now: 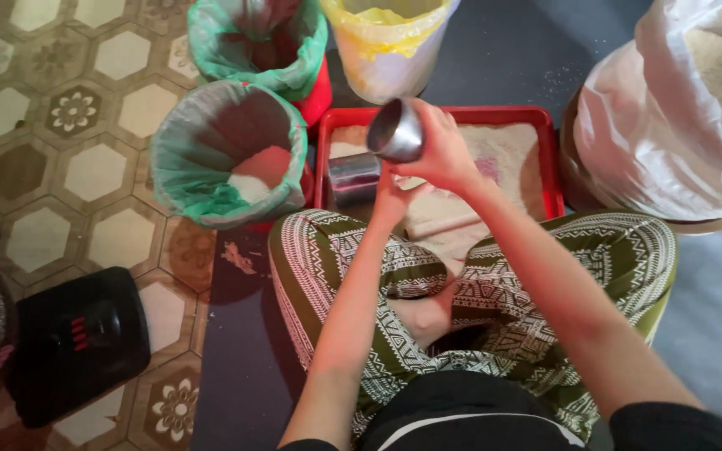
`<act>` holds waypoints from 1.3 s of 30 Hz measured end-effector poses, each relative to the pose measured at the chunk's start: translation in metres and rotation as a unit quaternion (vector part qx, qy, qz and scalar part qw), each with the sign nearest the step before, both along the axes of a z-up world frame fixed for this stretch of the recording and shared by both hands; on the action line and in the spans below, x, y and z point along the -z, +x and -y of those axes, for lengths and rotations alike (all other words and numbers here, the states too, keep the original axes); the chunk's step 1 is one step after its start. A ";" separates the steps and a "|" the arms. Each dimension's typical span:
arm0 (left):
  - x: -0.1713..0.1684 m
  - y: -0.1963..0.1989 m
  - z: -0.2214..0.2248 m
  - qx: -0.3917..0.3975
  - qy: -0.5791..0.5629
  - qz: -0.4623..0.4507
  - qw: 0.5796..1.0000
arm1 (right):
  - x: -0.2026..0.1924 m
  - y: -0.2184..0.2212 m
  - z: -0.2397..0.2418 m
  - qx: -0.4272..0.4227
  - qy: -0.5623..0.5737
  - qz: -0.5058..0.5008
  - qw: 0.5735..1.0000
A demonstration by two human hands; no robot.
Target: The person transfers grains from large bags into a red tray by scooping the grains with small metal cups and pouring them into the tray, occasionally pouring grains from one cup to another or back into the bag.
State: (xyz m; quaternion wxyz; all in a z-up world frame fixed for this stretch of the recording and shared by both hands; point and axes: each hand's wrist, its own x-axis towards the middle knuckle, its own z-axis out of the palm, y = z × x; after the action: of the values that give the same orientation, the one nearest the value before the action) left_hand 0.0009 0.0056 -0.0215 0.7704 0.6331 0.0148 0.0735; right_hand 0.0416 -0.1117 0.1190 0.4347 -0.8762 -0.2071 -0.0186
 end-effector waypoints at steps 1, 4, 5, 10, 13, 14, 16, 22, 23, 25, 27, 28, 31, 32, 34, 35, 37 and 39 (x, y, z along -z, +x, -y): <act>0.007 0.004 -0.003 -0.026 0.043 -0.072 0.996 | -0.006 0.008 -0.014 -0.043 -0.043 0.091 0.994; -0.005 -0.007 -0.007 -0.054 0.060 -0.093 0.992 | -0.049 0.010 -0.064 -0.112 -0.128 0.238 0.956; -0.014 -0.014 -0.009 -0.055 0.036 -0.040 0.997 | -0.067 0.006 -0.082 -0.137 -0.168 0.293 0.931; -0.010 -0.009 -0.015 -0.076 0.095 -0.046 0.992 | -0.087 -0.009 -0.166 -0.066 -0.324 0.560 0.760; -0.007 -0.011 -0.018 -0.093 0.148 -0.050 0.983 | -0.091 -0.018 -0.188 -0.059 -0.402 0.620 0.671; -0.007 -0.012 -0.018 -0.098 0.174 -0.051 0.978 | -0.093 -0.020 -0.190 -0.072 -0.442 0.632 0.633; -0.005 -0.014 -0.018 -0.102 0.200 -0.052 0.973 | -0.087 -0.018 -0.192 -0.073 -0.475 0.629 0.611; -0.004 -0.011 -0.014 -0.115 0.299 -0.053 0.946 | -0.072 0.001 -0.169 -0.100 -0.381 0.603 0.694; -0.003 -0.012 -0.012 -0.119 0.324 -0.052 0.937 | -0.072 0.005 -0.162 -0.121 -0.344 0.588 0.722; -0.003 -0.010 -0.011 -0.121 0.349 -0.051 0.928 | -0.072 0.007 -0.148 -0.124 -0.311 0.541 0.771; -0.001 -0.010 -0.011 -0.122 0.375 -0.051 0.918 | -0.066 0.010 -0.132 -0.127 -0.275 0.489 0.818; 0.000 -0.011 -0.013 -0.125 0.401 -0.051 0.906 | -0.061 0.011 -0.124 -0.144 -0.167 0.399 0.890; 0.002 -0.018 -0.019 -0.131 0.457 -0.051 0.879 | -0.034 0.022 -0.083 -0.119 -0.047 0.224 0.966; 0.002 -0.019 -0.019 -0.135 0.482 -0.048 0.864 | -0.023 0.027 -0.066 -0.083 -0.046 0.147 0.985; -0.020 -0.017 -0.020 -0.153 0.519 -0.086 0.836 | -0.009 0.036 -0.031 -0.016 -0.038 0.070 0.997; -0.030 -0.016 -0.018 -0.171 0.553 -0.125 0.806 | 0.000 0.039 -0.011 0.048 -0.031 -0.011 0.998; -0.022 -0.014 -0.019 -0.221 0.559 -0.121 0.790 | 0.047 0.055 0.018 0.091 -0.044 0.003 0.995; -0.011 -0.007 -0.020 -0.273 0.564 -0.114 0.771 | 0.076 0.066 0.037 0.133 -0.055 0.020 0.989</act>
State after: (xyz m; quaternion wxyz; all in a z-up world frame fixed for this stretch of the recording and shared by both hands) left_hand -0.0064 0.0257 -0.0105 0.2153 0.9270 0.2306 0.2028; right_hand 0.1073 -0.1491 0.0427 0.3750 -0.9181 -0.0985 -0.0820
